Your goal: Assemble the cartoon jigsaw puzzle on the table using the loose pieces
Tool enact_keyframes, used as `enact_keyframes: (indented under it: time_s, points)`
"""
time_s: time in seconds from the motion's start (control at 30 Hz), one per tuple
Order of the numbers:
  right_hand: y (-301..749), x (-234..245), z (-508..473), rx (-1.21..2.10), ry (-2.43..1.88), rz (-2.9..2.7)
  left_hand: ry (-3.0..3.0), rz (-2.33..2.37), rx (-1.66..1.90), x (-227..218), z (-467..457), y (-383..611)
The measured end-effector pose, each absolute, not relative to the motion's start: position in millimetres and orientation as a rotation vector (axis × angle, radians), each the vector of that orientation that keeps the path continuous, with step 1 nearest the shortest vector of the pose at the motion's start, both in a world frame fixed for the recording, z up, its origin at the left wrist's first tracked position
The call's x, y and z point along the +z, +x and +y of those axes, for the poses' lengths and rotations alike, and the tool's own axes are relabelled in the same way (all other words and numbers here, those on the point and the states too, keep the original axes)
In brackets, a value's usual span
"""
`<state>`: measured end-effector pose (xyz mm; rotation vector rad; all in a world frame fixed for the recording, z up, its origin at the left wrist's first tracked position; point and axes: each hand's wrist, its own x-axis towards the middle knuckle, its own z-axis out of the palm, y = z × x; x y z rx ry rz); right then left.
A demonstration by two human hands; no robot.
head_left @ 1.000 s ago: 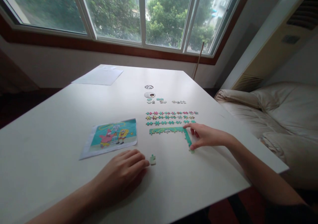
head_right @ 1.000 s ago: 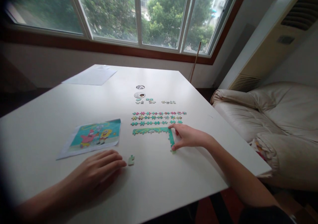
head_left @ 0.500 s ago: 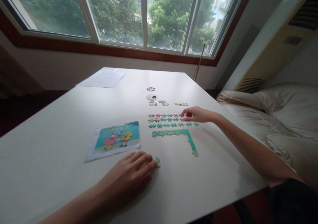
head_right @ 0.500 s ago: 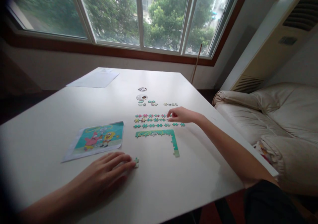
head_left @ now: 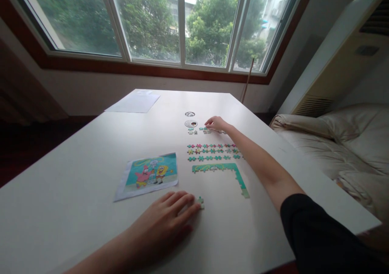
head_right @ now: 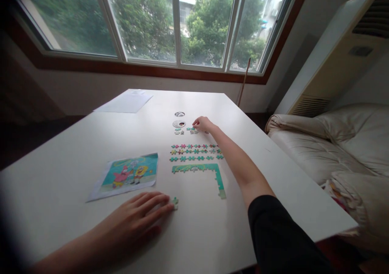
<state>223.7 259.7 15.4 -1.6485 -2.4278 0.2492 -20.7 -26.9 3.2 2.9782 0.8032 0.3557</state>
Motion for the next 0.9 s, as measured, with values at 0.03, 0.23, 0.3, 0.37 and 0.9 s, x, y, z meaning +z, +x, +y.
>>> enact_keyframes:
  time_s: [0.03,0.23,0.3,0.37,0.9]
  points:
    - [222,13,262,0.255,-1.652,-2.429,2.982,0.804,0.355,4,-27,-20]
    - [219,11,268,0.299,-1.693,-2.406,2.998,0.82,0.39,6,-28,-19]
    - [220,13,269,0.332,-1.704,-2.412,2.995,0.816,0.399,6,-28,-18]
    - [220,16,269,0.367,-1.714,-2.418,2.987,0.809,0.396,7,-28,-18]
    - [221,28,173,0.797,-1.325,-2.401,2.966,0.836,0.3,9,-28,-17]
